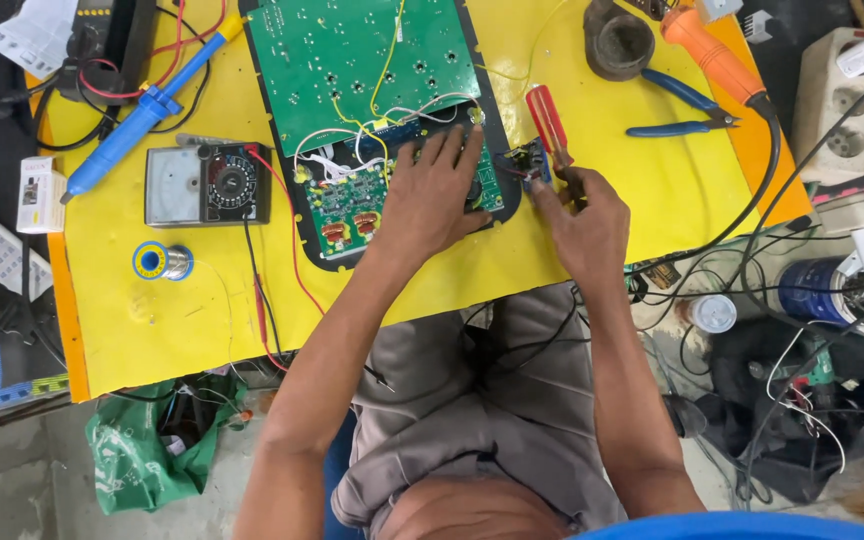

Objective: The person uses multimeter probes to test points on a green circuit board, then flips the board over and uses a screwdriver to tighten screws on the components.

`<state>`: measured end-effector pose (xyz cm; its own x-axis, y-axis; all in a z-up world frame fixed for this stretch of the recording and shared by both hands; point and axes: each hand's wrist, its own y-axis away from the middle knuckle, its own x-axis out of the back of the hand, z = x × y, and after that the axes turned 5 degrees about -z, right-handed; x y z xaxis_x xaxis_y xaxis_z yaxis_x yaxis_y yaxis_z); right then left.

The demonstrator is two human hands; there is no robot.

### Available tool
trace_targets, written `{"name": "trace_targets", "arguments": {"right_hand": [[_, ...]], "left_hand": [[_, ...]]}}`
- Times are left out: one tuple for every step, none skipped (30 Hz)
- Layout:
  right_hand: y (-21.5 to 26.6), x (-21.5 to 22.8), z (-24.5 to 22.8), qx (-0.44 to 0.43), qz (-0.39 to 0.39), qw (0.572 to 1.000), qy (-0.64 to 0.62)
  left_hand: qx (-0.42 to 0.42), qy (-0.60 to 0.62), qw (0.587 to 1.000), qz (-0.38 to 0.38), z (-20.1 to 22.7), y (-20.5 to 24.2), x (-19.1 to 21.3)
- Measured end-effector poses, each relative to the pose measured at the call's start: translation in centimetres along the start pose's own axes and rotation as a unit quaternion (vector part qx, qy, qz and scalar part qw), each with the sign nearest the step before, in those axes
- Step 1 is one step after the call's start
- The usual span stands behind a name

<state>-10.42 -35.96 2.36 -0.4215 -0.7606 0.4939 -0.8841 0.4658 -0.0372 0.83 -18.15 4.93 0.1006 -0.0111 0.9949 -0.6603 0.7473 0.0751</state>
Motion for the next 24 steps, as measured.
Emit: {"name": "trace_targets", "arguments": {"right_hand": [[0.0, -0.2, 1.1, 0.002, 0.000, 1.000, 0.000], [0.1, -0.4, 2.3, 0.023, 0.024, 0.999, -0.032], [0.1, -0.6, 3.4, 0.044, 0.049, 0.996, -0.064], [-0.1, -0.6, 3.8, 0.045, 0.049, 0.996, -0.064], [-0.3, -0.5, 4.2, 0.050, 0.059, 0.993, -0.088], [-0.5, -0.4, 4.6, 0.055, 0.068, 0.990, -0.112], [-0.6, -0.1, 4.2, 0.057, 0.067, 0.990, -0.112], [-0.6, 0.1, 3.9, 0.051, 0.054, 0.990, -0.121], [-0.6, 0.4, 3.6, 0.046, 0.041, 0.990, -0.129], [-0.8, 0.9, 3.3, 0.048, 0.039, 0.990, -0.130], [-1.1, 1.5, 3.0, 0.057, 0.033, 0.996, -0.067], [-1.3, 2.0, 2.7, 0.067, 0.026, 0.997, -0.004], [-1.9, 2.1, 3.4, 0.069, 0.025, 0.997, -0.005], [-2.4, 2.3, 4.1, 0.099, 0.057, 0.989, 0.093], [-2.9, 2.4, 4.8, 0.129, 0.088, 0.969, 0.191], [-2.8, 2.3, 4.7, 0.131, 0.086, 0.969, 0.190], [-2.8, 2.3, 4.6, 0.151, 0.123, 0.944, 0.268], [-2.8, 2.2, 4.5, 0.170, 0.158, 0.910, 0.344], [-2.2, 1.8, 4.1, 0.174, 0.158, 0.910, 0.342], [-1.7, 1.5, 3.7, 0.211, 0.189, 0.906, 0.314], [-1.1, 1.2, 3.3, 0.247, 0.221, 0.900, 0.285], [-0.3, 0.2, 2.8, 0.250, 0.221, 0.899, 0.284], [0.5, -0.7, 2.4, 0.260, 0.212, 0.917, 0.217], [1.4, -1.6, 2.0, 0.269, 0.203, 0.930, 0.150]], "left_hand": [[0.001, -0.001, 1.000, 0.002, 0.0, 0.2, 0.0], [-0.001, -0.005, 1.000, 0.004, 0.1, 0.3, 0.1], [-0.003, -0.009, 1.000, 0.007, 0.2, 0.4, 0.1], [-0.003, -0.010, 1.000, 0.009, 0.2, 0.7, 0.3], [-0.013, 0.007, 0.999, 0.030, 0.3, 0.9, 0.6], [-0.024, 0.025, 0.998, 0.050, 0.4, 1.1, 0.8], [-0.023, 0.024, 0.998, 0.052, 0.3, 1.5, 0.7], [-0.028, 0.059, 0.990, 0.128, 0.3, 1.8, 0.6], [-0.033, 0.094, 0.974, 0.203, 0.2, 2.2, 0.4], [-0.031, 0.092, 0.974, 0.205, -0.3, 3.2, 0.7], [-0.022, 0.162, 0.944, 0.288, -0.9, 4.2, 0.9], [-0.013, 0.229, 0.901, 0.368, -1.4, 5.2, 1.2], [-0.012, 0.227, 0.901, 0.369, -2.0, 6.6, 1.1], [0.069, 0.271, 0.869, 0.409, -2.6, 8.0, 0.9], [0.149, 0.314, 0.826, 0.443, -3.2, 9.5, 0.7], [0.151, 0.312, 0.826, 0.445, -3.9, 10.6, -0.1], [0.205, 0.333, 0.802, 0.452, -4.6, 11.6, -0.9], [0.258, 0.353, 0.775, 0.456, -5.3, 12.6, -1.7], [0.260, 0.352, 0.773, 0.459, -5.2, 13.0, -1.6], [0.288, 0.365, 0.771, 0.435, -5.2, 13.4, -1.6], [0.315, 0.380, 0.767, 0.411, -5.0, 13.7, -1.6], [0.316, 0.379, 0.765, 0.414, -4.7, 13.9, -1.1], [0.330, 0.368, 0.782, 0.380, -4.4, 14.0, -0.7], [0.344, 0.356, 0.797, 0.346, -4.0, 14.0, -0.3]]}}
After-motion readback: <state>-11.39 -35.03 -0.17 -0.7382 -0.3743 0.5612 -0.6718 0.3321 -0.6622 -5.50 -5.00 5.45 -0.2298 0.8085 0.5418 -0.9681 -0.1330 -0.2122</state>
